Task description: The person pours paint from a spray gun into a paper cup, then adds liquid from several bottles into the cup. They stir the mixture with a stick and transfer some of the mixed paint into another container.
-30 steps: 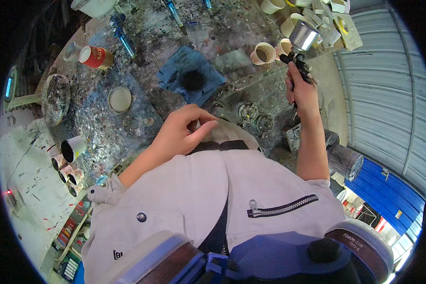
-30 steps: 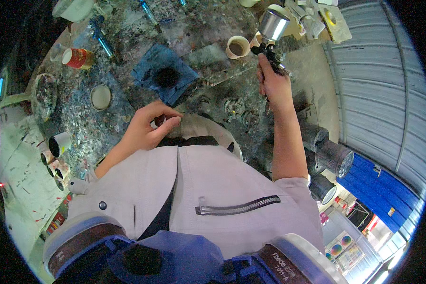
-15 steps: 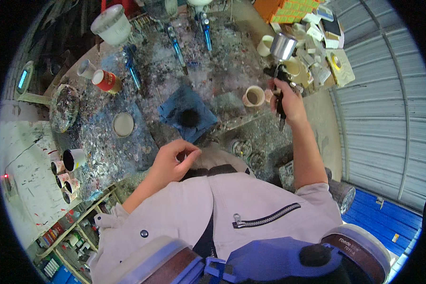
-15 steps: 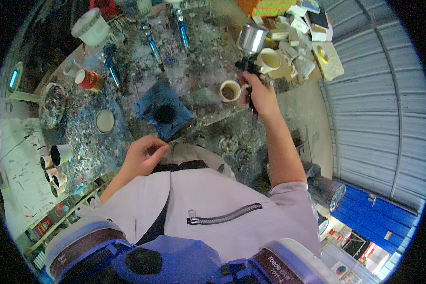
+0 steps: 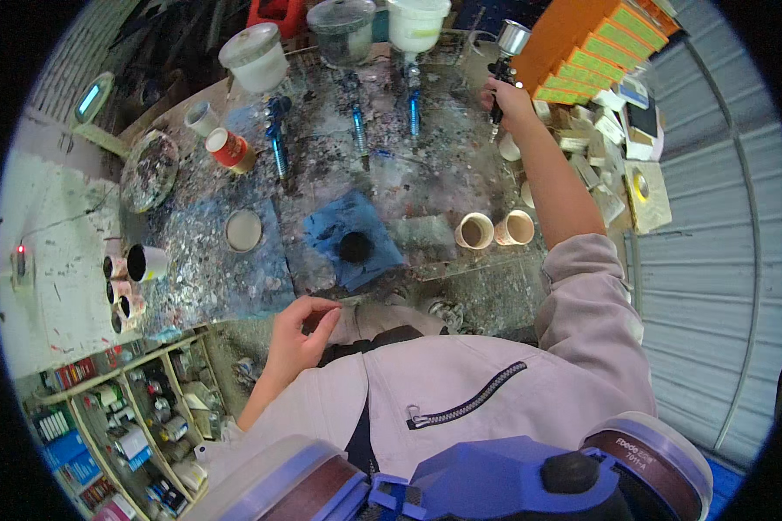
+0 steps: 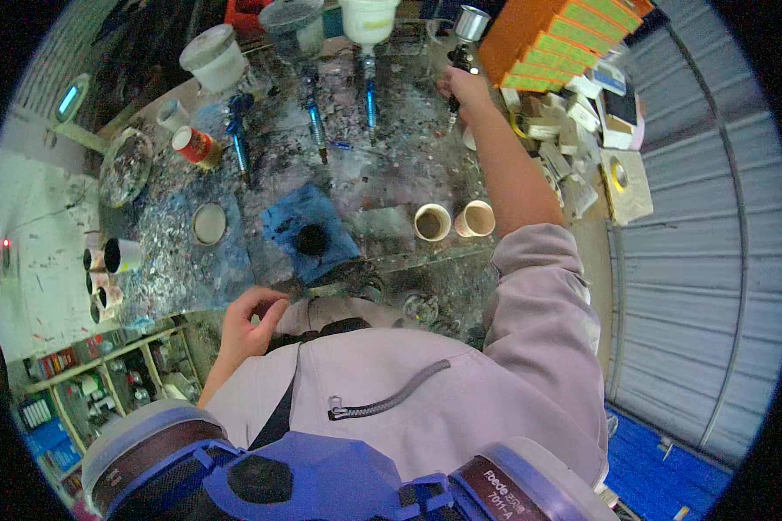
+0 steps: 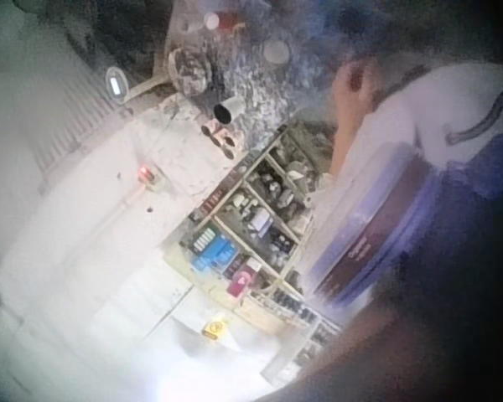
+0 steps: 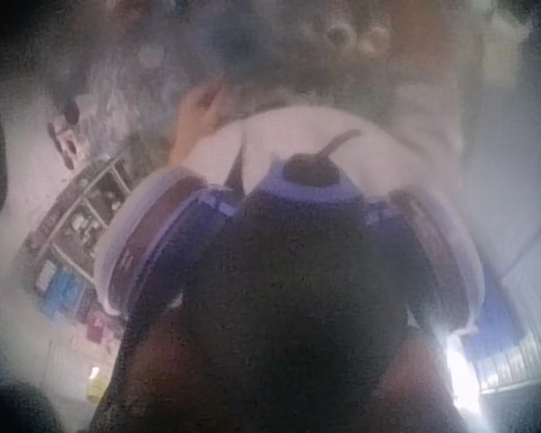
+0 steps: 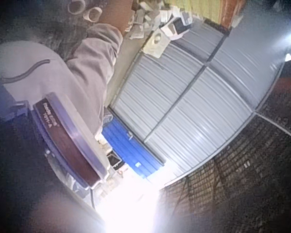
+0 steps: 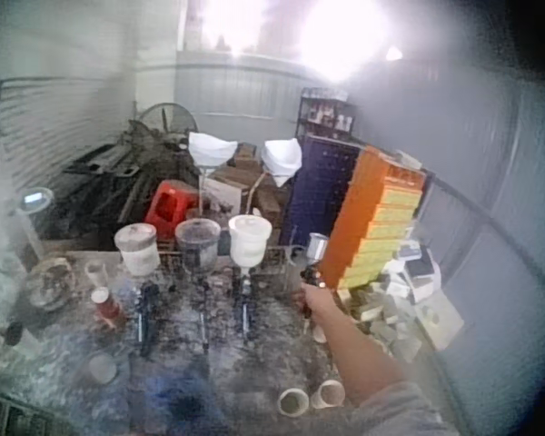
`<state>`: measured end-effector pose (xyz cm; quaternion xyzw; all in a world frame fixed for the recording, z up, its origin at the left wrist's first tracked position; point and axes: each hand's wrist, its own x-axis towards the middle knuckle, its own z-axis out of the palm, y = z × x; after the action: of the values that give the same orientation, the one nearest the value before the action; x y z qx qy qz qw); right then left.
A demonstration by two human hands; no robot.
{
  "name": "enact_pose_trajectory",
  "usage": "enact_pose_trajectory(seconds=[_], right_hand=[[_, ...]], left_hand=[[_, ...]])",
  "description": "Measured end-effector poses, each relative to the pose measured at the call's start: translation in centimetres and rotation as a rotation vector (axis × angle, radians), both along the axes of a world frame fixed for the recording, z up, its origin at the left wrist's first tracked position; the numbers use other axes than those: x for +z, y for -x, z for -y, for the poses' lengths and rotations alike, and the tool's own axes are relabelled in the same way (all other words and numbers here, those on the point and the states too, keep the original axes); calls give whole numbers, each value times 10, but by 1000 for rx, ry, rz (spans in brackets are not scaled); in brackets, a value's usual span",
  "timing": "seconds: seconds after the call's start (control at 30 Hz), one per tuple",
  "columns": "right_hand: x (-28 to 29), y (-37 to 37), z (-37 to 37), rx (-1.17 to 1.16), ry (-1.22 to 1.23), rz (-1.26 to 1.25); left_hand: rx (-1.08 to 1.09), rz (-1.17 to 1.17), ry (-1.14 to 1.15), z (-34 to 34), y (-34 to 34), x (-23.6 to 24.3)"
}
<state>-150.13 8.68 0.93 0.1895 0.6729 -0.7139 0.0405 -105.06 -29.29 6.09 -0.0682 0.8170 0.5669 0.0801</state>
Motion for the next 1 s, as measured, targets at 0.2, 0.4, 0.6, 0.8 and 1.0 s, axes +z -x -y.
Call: enact_pose_trajectory(seconds=[0.2,0.4,0.6,0.8,1.0], right_hand=[[-48,42,0,75,-114,-275],[-93,86,-16,63,-246,-334],[-112,86,-15,30,-601,-386],[-55,40,-20,174,-966,-229],[21,-69,-122,405,-750,-606]], left_hand=[[149,14,12,-4,-18,-4],[162,21,35,-8,-21,-4],[197,41,24,-15,-23,-2],[149,28,49,-25,-16,-1],[69,52,63,-26,1,-8]])
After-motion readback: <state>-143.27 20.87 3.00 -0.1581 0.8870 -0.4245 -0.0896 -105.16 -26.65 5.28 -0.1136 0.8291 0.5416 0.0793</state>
